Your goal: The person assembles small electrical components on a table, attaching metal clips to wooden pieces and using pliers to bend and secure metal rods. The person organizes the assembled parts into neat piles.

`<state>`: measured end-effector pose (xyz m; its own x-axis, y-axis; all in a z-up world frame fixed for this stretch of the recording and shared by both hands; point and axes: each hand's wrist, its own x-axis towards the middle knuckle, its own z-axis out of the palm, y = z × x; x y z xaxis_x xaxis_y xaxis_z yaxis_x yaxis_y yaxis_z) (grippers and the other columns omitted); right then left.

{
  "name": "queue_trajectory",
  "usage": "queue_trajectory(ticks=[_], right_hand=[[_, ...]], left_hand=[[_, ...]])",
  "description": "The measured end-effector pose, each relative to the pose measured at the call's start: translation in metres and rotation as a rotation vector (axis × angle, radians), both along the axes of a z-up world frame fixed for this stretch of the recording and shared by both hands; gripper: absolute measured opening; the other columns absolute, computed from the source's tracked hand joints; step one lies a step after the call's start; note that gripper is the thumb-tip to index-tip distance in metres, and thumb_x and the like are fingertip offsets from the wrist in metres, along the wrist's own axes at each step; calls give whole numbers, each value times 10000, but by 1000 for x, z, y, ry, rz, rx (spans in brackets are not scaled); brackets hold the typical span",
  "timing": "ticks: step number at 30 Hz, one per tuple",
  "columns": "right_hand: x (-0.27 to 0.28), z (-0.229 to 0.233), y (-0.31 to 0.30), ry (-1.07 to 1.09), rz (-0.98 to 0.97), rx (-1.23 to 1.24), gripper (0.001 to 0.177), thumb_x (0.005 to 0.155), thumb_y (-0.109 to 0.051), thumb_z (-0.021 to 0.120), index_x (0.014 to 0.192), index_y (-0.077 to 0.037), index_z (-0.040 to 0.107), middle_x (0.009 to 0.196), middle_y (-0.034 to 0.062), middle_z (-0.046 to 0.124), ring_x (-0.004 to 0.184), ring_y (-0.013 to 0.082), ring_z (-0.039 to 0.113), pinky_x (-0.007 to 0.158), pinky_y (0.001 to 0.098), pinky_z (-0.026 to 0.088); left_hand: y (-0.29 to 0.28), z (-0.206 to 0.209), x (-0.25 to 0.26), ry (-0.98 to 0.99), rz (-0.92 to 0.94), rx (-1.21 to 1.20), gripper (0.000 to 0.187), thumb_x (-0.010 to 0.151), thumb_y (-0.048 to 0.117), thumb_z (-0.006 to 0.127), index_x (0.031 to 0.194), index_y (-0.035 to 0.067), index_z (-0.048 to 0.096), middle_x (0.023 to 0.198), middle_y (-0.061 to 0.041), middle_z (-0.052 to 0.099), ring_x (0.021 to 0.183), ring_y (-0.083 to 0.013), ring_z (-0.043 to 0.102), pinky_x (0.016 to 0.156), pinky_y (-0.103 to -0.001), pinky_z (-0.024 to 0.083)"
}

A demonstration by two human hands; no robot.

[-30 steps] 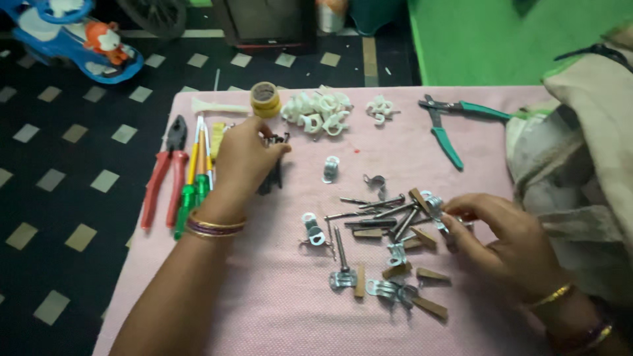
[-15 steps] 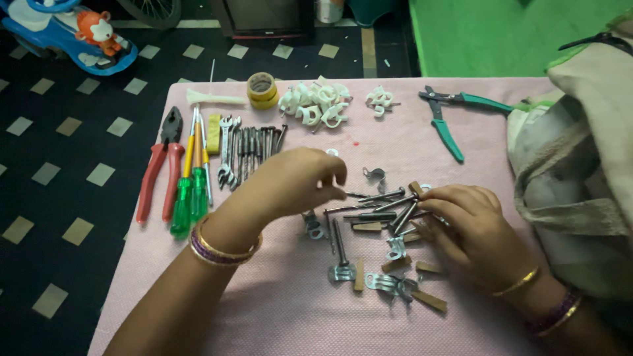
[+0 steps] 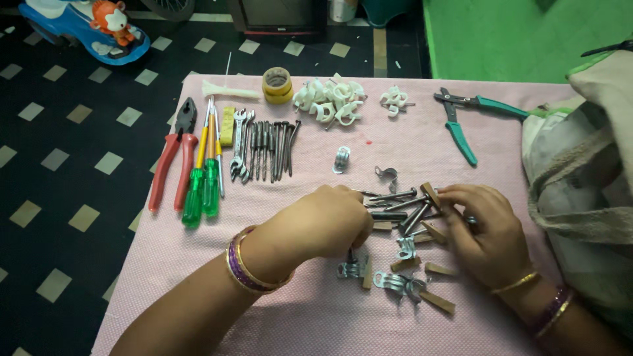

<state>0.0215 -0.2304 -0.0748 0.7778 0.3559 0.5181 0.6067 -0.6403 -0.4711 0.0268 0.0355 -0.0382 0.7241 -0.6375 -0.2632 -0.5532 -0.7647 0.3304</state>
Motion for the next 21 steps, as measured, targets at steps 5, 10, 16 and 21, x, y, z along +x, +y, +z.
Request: queue_trajectory(ticks=[5, 10, 16, 21], right_hand=[[1, -1, -1, 21, -33, 42, 169, 917, -59, 674, 1085, -43, 692, 1143, 117, 719, 1098, 292, 680, 991, 391, 507], [7, -1, -3, 50, 76, -58, 299, 882, -199, 688, 1151, -68, 688, 1231, 90, 702, 1209, 268, 612, 1070, 416, 388], [11, -7, -1, -102, 148, -310, 406, 898, -410, 631, 1153, -100, 696, 1286, 108, 677, 1283, 298, 515, 1101, 479, 237], [8, -8, -11, 38, 20, -269, 219, 927, -322, 633, 1022, -137, 704, 1074, 37, 704, 1177, 223, 598, 1096, 463, 273]], left_hand=[[1, -6, 3, -49, -28, 2, 62, 716, 139, 791, 743, 194, 785, 980, -97, 678, 907, -317, 676, 765, -411, 560], [0, 7, 6, -2, -10, 23, 101, 685, 142, 804, 776, 182, 785, 956, -79, 693, 906, -311, 673, 752, -419, 562], [8, 29, 7, 29, 45, -39, 229, 706, 113, 807, 926, 158, 763, 949, -46, 740, 915, -276, 713, 806, -408, 556], [13, 35, 6, 33, 123, -49, 321, 748, 107, 793, 1058, 165, 736, 972, -46, 752, 935, -271, 718, 802, -412, 554]])
